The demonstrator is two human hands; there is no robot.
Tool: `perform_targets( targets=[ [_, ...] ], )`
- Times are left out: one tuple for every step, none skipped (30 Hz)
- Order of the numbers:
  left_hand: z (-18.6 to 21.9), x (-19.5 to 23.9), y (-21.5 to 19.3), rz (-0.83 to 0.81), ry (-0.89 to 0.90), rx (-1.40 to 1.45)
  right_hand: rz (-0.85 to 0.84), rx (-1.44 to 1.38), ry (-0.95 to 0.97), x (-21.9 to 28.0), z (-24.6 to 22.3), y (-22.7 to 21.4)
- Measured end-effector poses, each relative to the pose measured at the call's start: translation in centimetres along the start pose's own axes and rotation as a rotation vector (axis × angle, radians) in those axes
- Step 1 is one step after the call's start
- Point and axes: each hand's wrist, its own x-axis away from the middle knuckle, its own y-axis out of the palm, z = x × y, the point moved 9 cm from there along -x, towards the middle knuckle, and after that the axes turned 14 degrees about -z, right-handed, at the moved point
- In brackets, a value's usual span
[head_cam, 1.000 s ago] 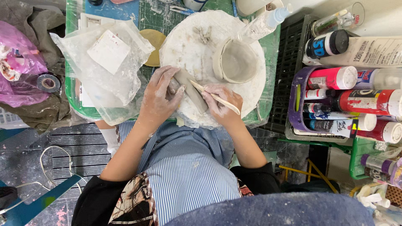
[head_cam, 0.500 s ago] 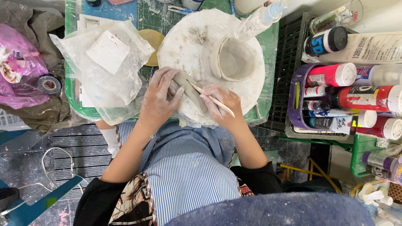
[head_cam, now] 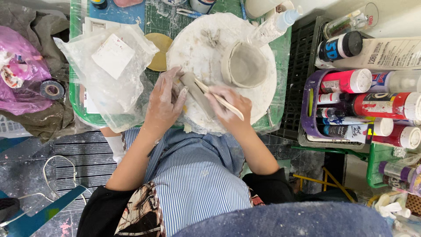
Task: The person joins a clay coil to the rim of a small clay bowl by hand, using a wooden tool to blend the seam.
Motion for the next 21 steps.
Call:
perform_targets(
  targets=[
    [0.1,0.0,-0.1,0.007,0.009,-0.010,-0.005,-0.020,0.026,-0.9,-0.2,0.2],
    [0.2,0.0,-0.1,0.014,0.018,-0.019,-0.012,-0.039,0.052,-1.6,-0.3,0.3],
    [0.2,0.0,-0.1,0.021,0.026,-0.027,-0.019,-0.058,0.078,-2.0,-0.3,0.4],
    [0.4,0.1,-0.2,0.033,0.067,-0.043,-0.039,-0.063,0.067,-2.4,-0.6,0.5],
    [0.7,0.1,-0.3,0.045,0.108,-0.059,-0.058,-0.067,0.055,-2.6,-0.8,0.7],
    [0.9,0.2,-0.3,0.060,0.148,-0.074,-0.079,-0.072,0.042,-2.7,-1.0,0.9],
    [0.8,0.2,-0.3,0.063,0.150,-0.081,-0.068,-0.094,0.054,-2.7,-0.9,0.8],
    [0.7,0.2,-0.2,0.068,0.151,-0.089,-0.057,-0.118,0.065,-2.7,-0.8,0.8],
    [0.6,0.2,-0.2,0.073,0.152,-0.096,-0.047,-0.142,0.076,-2.7,-0.7,0.8],
    [0.6,0.2,-0.3,0.073,0.158,-0.104,-0.052,-0.145,0.075,-2.8,-0.7,0.8],
    [0.7,0.2,-0.2,0.074,0.163,-0.111,-0.057,-0.148,0.075,-2.9,-0.7,0.8],
    [0.8,0.3,-0.2,0.071,0.168,-0.119,-0.061,-0.152,0.078,-2.9,-0.7,0.8],
    [0.7,0.3,-0.2,0.071,0.160,-0.116,-0.072,-0.149,0.079,-2.9,-0.7,0.9],
    [0.6,0.3,-0.2,0.069,0.153,-0.112,-0.082,-0.145,0.081,-3.0,-0.6,0.9],
    [0.5,0.2,-0.2,0.067,0.146,-0.109,-0.091,-0.141,0.083,-3.1,-0.5,0.9],
    [0.6,0.2,-0.1,0.071,0.154,-0.122,-0.108,-0.152,0.097,-3.2,-0.4,0.9],
    [0.7,0.2,0.0,0.075,0.161,-0.135,-0.124,-0.163,0.111,-3.3,-0.2,1.0],
    [0.7,0.3,0.0,0.080,0.167,-0.149,-0.141,-0.176,0.124,-3.3,-0.1,1.0],
    [0.7,0.3,0.1,0.085,0.154,-0.172,-0.143,-0.196,0.121,-3.2,-0.1,0.9],
    [0.6,0.4,0.2,0.088,0.140,-0.194,-0.144,-0.215,0.118,-3.2,-0.1,0.8],
    [0.6,0.4,0.3,0.091,0.127,-0.217,-0.144,-0.235,0.115,-3.1,-0.2,0.8]
  ],
)
